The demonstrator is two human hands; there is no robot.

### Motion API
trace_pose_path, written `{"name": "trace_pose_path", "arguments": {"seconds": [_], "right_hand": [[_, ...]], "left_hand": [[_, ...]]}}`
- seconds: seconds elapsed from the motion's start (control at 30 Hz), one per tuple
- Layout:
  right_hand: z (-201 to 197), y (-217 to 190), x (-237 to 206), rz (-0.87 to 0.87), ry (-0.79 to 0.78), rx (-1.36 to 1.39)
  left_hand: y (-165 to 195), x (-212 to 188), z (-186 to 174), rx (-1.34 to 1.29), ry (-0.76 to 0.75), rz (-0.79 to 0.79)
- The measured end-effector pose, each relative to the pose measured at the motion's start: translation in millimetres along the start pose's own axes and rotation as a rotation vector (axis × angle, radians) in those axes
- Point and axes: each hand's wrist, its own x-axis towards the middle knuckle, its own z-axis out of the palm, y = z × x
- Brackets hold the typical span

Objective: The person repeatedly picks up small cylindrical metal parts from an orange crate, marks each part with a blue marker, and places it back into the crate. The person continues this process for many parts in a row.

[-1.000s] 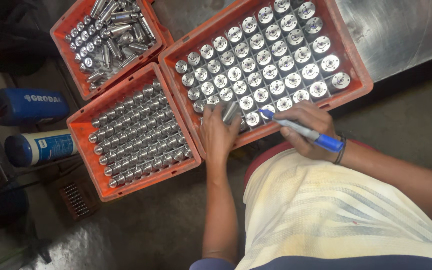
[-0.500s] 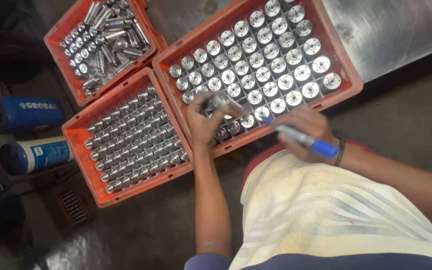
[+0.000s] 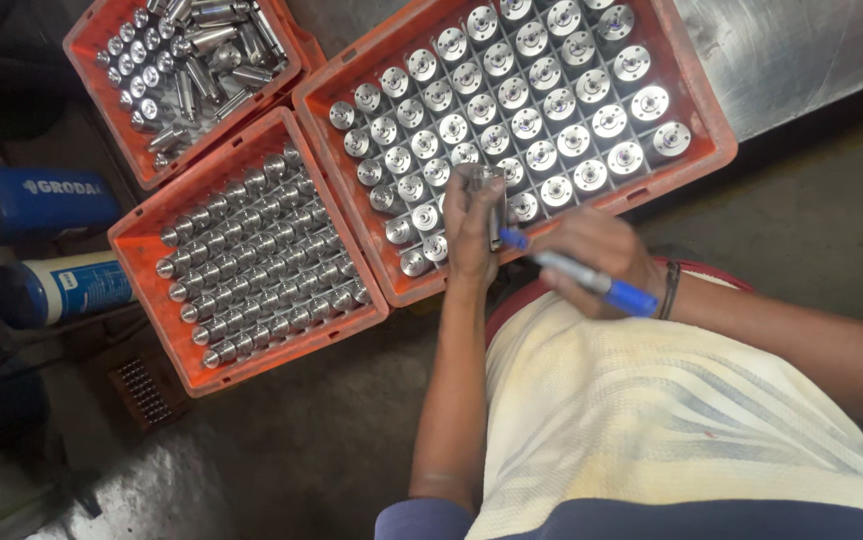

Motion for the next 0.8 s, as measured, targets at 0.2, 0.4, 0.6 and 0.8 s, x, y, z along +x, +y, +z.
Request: {"name": "trace_pose_path", "arguments": {"seconds": [0.2, 0.4, 0.6, 0.8], "right_hand": [[1.5, 0.3, -5.5, 0.074, 0.008, 0.030], [-12.5, 6.5, -8.4, 0.152, 0.142, 0.000], [-17.8, 5.3, -13.4, 0.229, 0.187, -0.015], [-25.6, 1.1, -14.2, 0.224, 0.180, -0.035]], "left_hand": [[3.0, -1.0, 1.2, -0.097, -0.034, -0.063], [53.9, -12.7, 1.7, 1.355, 0.090, 0.291], [50.7, 3.3, 35.0, 1.458, 0.098, 0.226], [69.9, 23.7, 24.8, 1.504, -0.003, 0.081]]}}
